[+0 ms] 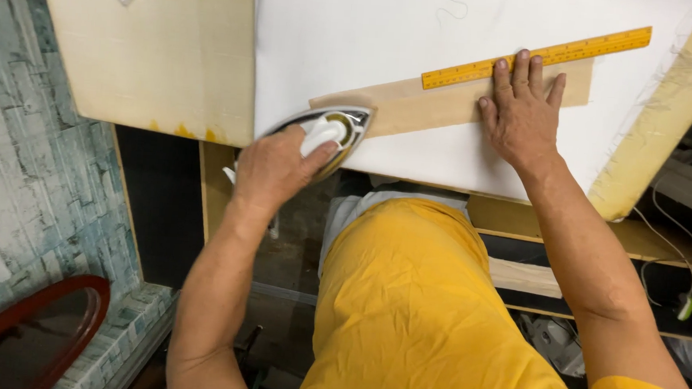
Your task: A person is preparing fabric strips by aligning them with a ruler and pressing them flat using a steam iron on a padded work surface.
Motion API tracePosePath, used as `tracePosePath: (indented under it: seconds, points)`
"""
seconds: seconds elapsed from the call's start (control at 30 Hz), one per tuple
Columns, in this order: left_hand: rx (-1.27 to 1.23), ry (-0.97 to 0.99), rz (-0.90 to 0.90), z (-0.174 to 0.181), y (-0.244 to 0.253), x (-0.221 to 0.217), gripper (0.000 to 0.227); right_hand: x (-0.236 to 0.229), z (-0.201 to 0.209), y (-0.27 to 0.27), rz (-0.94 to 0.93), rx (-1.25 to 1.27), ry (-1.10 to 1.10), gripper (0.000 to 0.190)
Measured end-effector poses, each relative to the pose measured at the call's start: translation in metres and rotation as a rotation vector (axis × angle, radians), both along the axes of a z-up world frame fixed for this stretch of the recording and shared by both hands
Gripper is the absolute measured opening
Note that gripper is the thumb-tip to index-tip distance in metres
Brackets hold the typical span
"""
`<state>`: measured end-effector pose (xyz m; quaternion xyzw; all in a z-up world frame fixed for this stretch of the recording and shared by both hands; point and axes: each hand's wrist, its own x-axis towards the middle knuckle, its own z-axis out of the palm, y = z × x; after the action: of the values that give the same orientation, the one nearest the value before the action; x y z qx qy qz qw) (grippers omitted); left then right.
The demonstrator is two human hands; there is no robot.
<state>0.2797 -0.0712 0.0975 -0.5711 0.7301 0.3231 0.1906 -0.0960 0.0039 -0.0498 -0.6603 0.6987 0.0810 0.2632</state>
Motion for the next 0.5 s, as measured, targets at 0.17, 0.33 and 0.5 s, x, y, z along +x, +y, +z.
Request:
tracePosePath:
  seconds: [0.17,0.33,0.5]
  points:
    - [-0.097,0.063,-0.057,0.007,-0.051,0.012,0.067,-0.003,-0.009,0.007,0.044,-0.17,-0.013,0.066]
    - [-0.255,0.16,-0.224,-0.047,-0.08,-0.001,0.071,-0.002,-0.005,0.004,0.041,-0.129,-0.001,0.068]
    - [-0.29,0.174,-0.366,-0.084,-0.073,-0.015,0.067,-0.002,-0.005,0.005,0.053,-0.191,0.013,0.065]
